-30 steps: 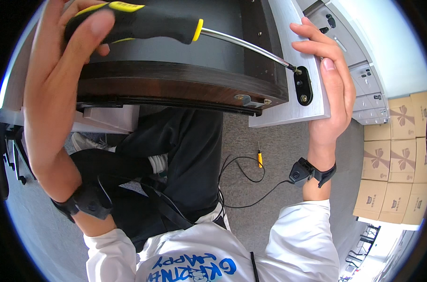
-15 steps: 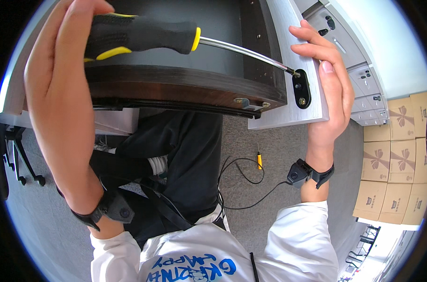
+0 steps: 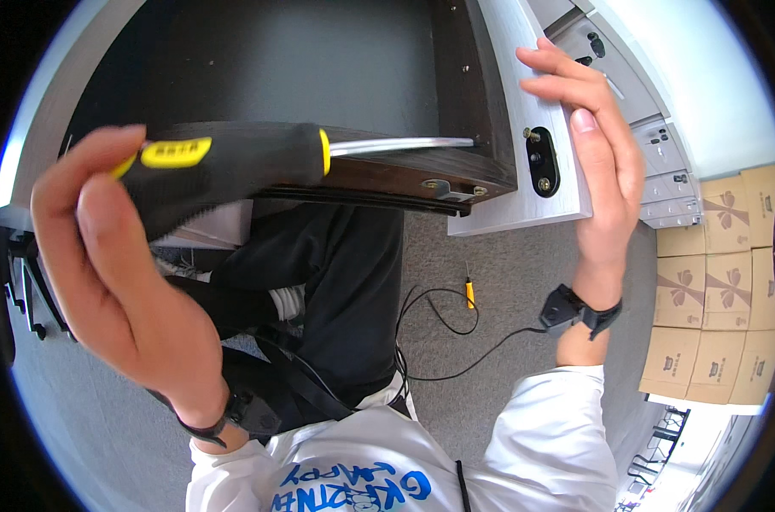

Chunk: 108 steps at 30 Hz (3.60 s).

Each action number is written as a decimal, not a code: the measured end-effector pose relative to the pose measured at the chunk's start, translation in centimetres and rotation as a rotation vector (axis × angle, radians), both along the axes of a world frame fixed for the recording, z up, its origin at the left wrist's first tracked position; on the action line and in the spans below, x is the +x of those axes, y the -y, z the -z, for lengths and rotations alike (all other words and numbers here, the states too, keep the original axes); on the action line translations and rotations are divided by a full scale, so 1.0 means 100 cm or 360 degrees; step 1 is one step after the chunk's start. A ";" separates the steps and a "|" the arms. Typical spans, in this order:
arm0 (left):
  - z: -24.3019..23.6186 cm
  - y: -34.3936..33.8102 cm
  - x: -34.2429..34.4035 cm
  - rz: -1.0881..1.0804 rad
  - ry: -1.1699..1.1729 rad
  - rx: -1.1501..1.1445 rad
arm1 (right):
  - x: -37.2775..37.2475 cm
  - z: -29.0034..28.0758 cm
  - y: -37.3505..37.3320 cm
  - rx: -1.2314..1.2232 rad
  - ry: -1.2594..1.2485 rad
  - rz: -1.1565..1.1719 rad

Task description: The person unscrews and removes a drawer slide and locking mechanism from a white office cabinet using a screwdriver and by hand.

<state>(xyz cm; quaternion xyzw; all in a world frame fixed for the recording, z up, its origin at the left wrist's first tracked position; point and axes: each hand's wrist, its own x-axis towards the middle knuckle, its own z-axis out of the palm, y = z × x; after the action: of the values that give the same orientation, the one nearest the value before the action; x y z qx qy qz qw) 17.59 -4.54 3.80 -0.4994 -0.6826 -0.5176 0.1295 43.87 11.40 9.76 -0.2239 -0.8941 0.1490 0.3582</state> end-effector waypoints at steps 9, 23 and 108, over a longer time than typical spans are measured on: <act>0.006 0.056 -0.005 0.0303 0.0296 0.0224 | -0.032 -0.073 0.021 0.0206 0.1123 0.0264; 0.019 0.089 -0.031 0.0439 0.0565 0.0348 | -0.082 -0.072 0.046 0.0911 0.1913 0.0338; 0.030 0.123 -0.055 0.0352 0.1006 0.0535 | -0.205 -0.118 0.054 0.0416 0.0360 -0.0189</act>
<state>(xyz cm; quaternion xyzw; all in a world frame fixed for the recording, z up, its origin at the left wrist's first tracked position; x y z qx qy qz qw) 12.13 -16.86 0.79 -0.3576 -0.5364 -0.7618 -0.0641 23.39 5.95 21.59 -0.1376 -0.9521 0.0264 0.2720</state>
